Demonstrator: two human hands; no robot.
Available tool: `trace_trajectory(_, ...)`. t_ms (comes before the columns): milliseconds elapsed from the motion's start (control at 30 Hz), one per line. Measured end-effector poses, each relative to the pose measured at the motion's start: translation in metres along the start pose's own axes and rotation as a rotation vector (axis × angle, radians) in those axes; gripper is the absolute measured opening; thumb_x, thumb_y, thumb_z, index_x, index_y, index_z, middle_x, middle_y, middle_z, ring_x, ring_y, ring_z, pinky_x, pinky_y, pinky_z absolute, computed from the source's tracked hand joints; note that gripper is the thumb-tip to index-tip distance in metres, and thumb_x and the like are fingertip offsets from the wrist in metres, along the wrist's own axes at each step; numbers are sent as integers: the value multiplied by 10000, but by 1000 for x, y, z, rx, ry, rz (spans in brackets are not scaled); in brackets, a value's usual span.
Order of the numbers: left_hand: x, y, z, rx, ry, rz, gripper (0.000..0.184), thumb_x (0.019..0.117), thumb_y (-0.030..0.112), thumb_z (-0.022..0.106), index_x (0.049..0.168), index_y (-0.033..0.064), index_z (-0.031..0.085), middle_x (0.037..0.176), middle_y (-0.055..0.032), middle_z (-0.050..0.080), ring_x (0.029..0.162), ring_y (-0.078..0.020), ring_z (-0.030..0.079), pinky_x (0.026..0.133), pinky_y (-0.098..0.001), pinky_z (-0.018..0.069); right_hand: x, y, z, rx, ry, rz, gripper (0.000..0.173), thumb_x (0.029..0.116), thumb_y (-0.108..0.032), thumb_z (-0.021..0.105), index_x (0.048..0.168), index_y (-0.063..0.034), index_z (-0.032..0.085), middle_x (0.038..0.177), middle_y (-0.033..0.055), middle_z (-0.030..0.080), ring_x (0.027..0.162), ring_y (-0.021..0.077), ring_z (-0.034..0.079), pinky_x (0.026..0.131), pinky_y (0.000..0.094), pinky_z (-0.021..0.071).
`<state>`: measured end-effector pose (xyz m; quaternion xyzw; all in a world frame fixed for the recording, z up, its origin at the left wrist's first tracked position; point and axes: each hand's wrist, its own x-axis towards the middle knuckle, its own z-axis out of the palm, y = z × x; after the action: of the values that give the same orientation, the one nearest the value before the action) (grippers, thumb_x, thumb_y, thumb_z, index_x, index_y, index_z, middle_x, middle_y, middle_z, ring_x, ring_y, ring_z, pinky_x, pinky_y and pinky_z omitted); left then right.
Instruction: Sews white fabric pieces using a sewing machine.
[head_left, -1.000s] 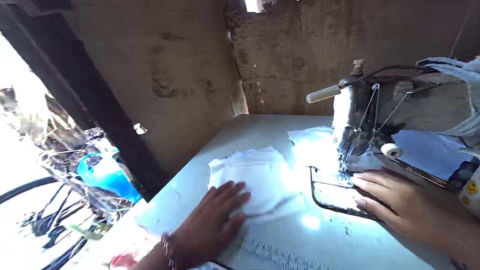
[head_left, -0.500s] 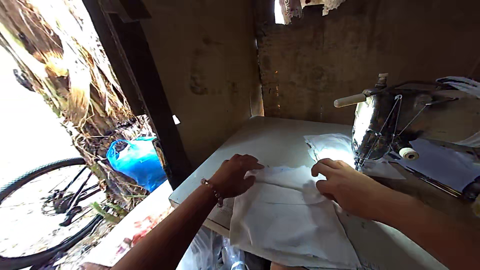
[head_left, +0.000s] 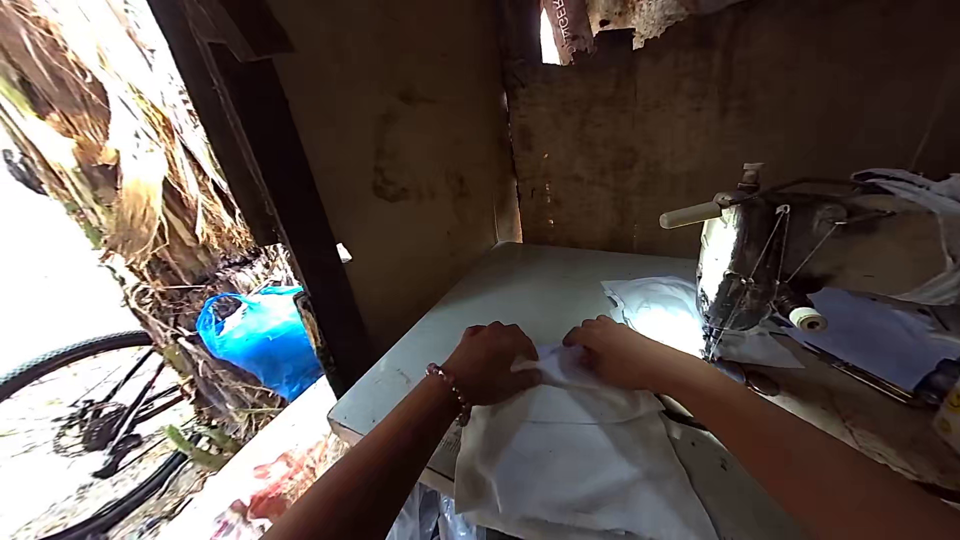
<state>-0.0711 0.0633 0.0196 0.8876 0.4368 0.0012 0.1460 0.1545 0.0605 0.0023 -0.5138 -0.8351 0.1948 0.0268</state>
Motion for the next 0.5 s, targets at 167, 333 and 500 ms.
trace_trajectory(167,3,-4,2,-74,69,-49,378,1041,193,549,1390,53,587,1324,-177,644,1295,-344,560,1129,-624,314,-22,-2,-15,-58,182,32,267,1052,-127,527,1223,-9,694,1216,207,643,1223,405,543,1033,588,393)
trace_trajectory(333,-20,-27,-2,-325,284,52,223,1004,176,656,1135,2,702,1023,-112,711,966,-191,668,923,-426,526,-59,-11,-39,71,320,-102,177,1052,-114,558,1122,-9,681,986,116,695,907,202,666,836,395,536)
trace_trajectory(500,-46,-32,-12,-982,455,100,185,970,-1,582,1113,88,657,847,23,712,707,-42,676,652,-207,580,-81,-14,-45,488,376,-149,105,1015,-77,609,1083,-49,684,831,13,663,719,53,622,676,224,529)
